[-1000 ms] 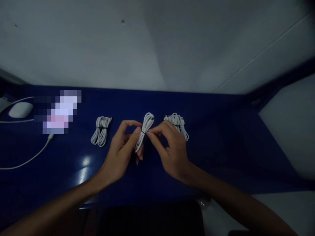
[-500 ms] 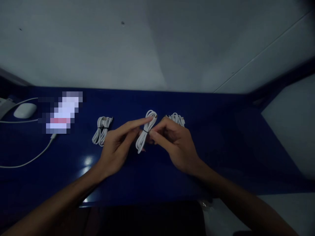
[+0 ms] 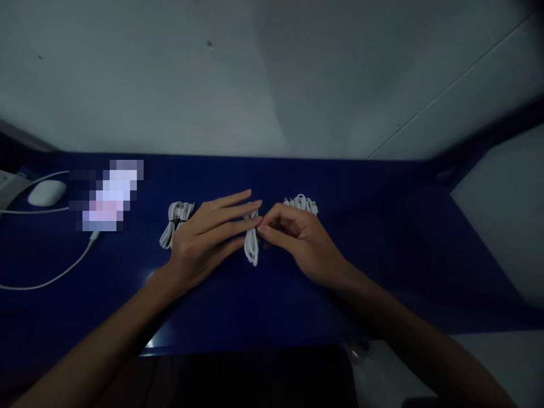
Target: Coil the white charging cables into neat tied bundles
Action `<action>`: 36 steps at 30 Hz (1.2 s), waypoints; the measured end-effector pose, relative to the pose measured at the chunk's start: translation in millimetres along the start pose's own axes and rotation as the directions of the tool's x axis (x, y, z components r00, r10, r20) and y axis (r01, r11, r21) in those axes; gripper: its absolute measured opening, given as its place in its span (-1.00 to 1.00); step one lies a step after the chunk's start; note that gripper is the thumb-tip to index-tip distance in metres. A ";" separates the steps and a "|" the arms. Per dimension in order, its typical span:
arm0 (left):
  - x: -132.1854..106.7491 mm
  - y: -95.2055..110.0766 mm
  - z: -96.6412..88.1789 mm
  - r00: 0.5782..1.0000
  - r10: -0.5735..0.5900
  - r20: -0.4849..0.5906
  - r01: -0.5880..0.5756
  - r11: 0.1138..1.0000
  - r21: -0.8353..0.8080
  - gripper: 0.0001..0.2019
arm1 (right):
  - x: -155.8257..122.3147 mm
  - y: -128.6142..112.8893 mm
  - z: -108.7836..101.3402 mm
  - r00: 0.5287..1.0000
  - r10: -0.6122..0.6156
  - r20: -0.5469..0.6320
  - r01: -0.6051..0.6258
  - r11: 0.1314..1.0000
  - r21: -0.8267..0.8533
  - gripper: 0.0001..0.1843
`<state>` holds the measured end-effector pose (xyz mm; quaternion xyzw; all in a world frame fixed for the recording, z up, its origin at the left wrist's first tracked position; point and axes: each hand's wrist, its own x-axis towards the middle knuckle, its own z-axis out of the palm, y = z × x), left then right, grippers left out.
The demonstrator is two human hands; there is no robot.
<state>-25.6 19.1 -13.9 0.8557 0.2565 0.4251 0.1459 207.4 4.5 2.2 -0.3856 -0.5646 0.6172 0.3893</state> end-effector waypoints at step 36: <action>-3.8 7.6 6.6 0.896 -0.443 -0.027 0.426 0.874 -0.234 -0.84 | -6.3 8.2 11.7 0.812 -0.584 -0.007 0.413 0.581 -0.701 -0.81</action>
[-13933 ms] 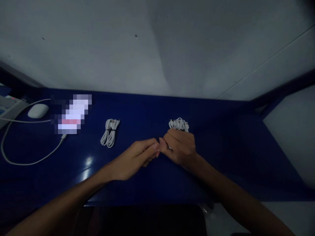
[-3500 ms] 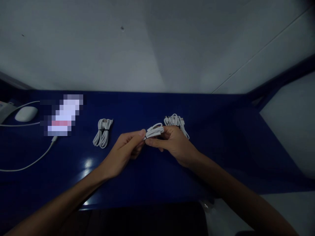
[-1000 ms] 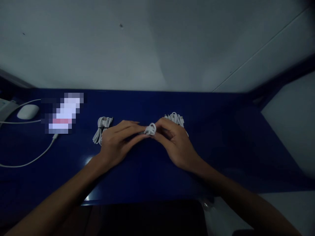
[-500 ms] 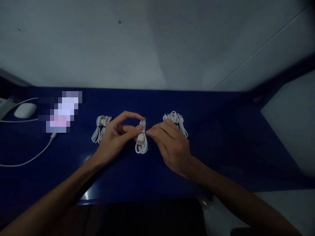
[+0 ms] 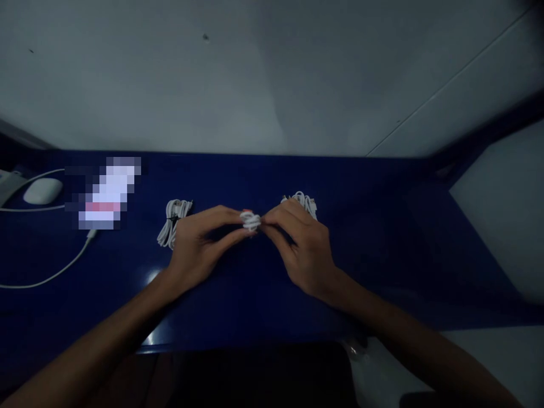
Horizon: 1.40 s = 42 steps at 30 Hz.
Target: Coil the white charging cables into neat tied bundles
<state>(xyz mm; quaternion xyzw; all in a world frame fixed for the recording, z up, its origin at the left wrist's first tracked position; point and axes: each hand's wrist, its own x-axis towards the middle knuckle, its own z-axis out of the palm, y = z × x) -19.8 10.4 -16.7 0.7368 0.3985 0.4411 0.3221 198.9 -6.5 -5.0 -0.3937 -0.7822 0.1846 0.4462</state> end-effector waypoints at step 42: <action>-0.6 20.7 6.4 0.944 -0.328 0.022 0.313 0.876 -0.367 -0.85 | 7.0 -14.9 -12.7 0.791 0.525 0.316 -0.603 0.580 0.547 -0.81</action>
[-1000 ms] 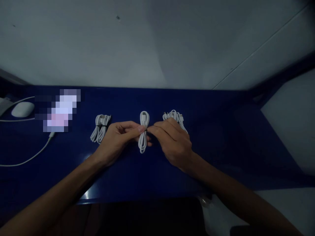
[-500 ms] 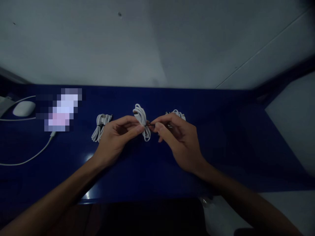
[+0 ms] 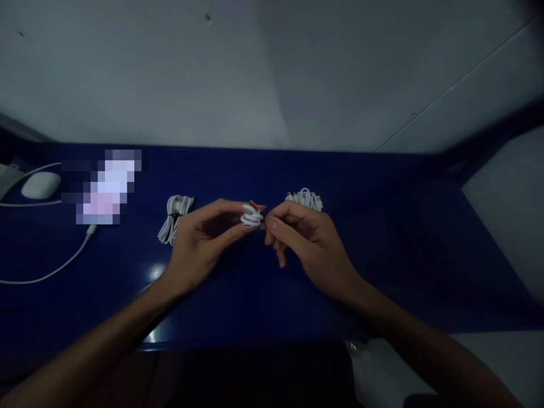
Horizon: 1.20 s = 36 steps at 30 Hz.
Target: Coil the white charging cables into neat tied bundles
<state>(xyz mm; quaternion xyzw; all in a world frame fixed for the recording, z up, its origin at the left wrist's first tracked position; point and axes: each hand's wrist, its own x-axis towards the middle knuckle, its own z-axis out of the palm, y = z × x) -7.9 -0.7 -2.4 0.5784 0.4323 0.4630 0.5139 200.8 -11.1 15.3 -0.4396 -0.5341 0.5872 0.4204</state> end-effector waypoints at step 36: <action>0.7 -4.6 -0.1 0.979 -0.195 -0.054 0.191 0.979 -0.072 -0.90 | 3.1 31.4 6.7 0.645 -0.764 0.011 0.603 0.501 -0.621 -0.76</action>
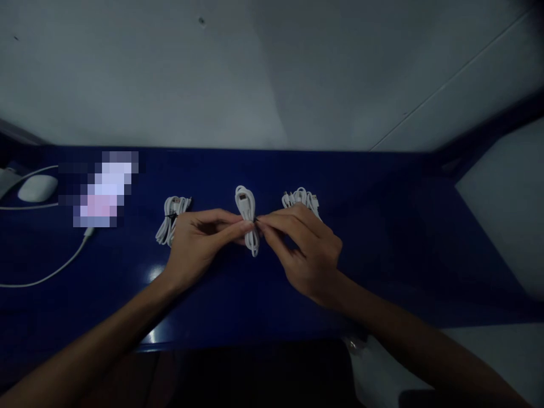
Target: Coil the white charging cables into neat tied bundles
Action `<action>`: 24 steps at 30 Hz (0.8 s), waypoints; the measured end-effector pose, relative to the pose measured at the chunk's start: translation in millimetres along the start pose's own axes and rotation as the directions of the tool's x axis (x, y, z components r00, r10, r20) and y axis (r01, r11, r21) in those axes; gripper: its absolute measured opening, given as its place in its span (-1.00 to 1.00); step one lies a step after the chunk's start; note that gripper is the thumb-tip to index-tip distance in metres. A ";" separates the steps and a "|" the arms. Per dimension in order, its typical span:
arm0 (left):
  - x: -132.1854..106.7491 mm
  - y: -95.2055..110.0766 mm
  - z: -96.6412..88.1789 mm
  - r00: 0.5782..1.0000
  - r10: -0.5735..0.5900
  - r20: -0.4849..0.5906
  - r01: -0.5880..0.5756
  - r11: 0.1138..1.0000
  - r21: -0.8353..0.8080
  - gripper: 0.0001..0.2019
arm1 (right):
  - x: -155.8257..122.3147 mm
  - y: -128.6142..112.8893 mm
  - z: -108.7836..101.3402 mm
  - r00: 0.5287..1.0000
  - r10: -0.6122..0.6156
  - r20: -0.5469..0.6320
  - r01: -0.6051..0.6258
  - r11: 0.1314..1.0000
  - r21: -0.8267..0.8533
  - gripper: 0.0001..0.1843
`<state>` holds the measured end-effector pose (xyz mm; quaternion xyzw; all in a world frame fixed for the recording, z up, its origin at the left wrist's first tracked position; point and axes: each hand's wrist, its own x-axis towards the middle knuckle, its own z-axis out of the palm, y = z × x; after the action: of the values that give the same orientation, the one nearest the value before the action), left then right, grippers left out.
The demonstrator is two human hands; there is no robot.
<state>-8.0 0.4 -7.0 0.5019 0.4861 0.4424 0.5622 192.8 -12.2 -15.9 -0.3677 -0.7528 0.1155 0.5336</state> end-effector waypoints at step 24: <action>-1.6 3.7 0.9 0.967 0.255 -0.004 -0.253 0.960 0.123 -0.85 | 12.7 -1.3 -11.3 0.567 0.597 0.568 -0.810 0.280 0.515 -0.79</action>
<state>-7.4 -0.9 -3.1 0.5889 0.4492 0.4856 0.4643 200.2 -7.0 -1.5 -0.3960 -0.4545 0.6802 0.4171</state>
